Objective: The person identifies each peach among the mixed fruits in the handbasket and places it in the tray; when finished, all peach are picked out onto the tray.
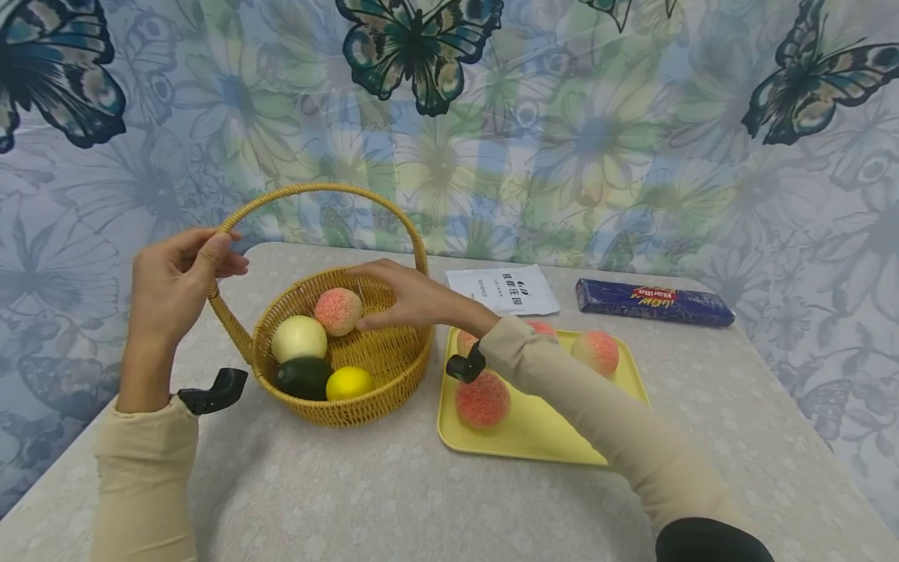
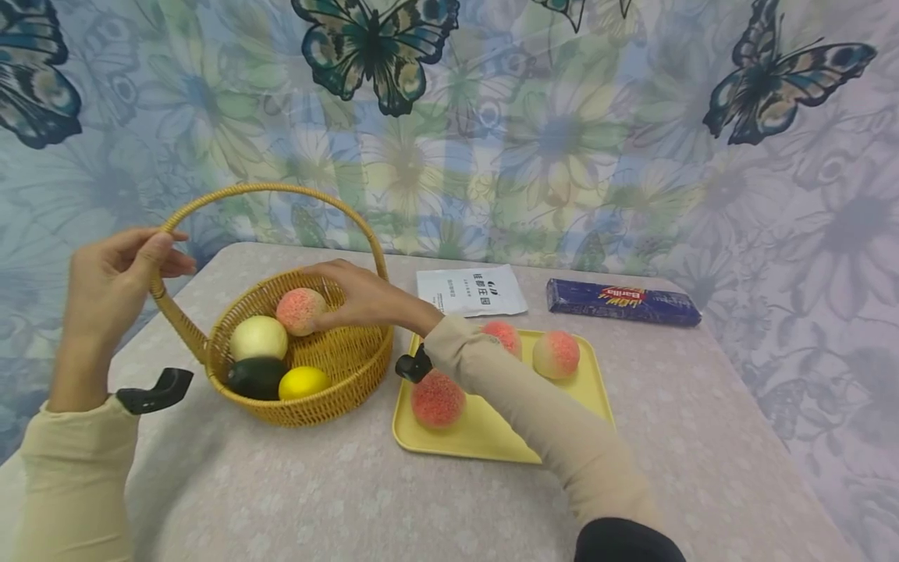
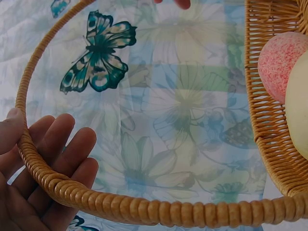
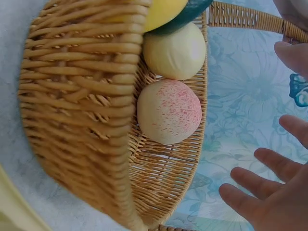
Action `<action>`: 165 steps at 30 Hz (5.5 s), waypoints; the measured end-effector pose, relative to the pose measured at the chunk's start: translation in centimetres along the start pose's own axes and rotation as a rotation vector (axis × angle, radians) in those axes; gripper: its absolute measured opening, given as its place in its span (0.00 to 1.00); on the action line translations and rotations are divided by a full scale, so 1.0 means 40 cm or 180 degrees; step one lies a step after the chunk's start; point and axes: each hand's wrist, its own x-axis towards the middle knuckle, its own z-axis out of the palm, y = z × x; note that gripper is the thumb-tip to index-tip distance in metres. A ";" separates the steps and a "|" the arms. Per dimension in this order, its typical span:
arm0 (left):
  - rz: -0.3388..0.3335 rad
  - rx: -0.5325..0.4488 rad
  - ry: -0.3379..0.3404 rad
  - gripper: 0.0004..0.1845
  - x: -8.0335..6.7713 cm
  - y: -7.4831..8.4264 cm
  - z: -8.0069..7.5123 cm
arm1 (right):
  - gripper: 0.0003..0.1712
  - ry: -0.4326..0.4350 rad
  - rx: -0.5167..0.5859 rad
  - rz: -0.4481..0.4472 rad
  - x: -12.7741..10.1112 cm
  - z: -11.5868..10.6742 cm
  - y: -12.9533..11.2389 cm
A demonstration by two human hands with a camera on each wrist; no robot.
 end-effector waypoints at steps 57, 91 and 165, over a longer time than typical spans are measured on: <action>0.0050 0.0027 -0.0036 0.18 0.008 0.001 0.001 | 0.41 -0.0062 0.0392 0.0629 0.145 0.088 0.101; -0.0071 -0.0010 -0.0033 0.18 -0.002 0.011 -0.005 | 0.32 -0.0060 0.0767 0.0849 0.150 0.153 0.130; 0.0015 -0.0030 -0.0059 0.18 -0.004 0.022 -0.004 | 0.36 0.0333 0.2045 0.0645 0.120 0.131 0.116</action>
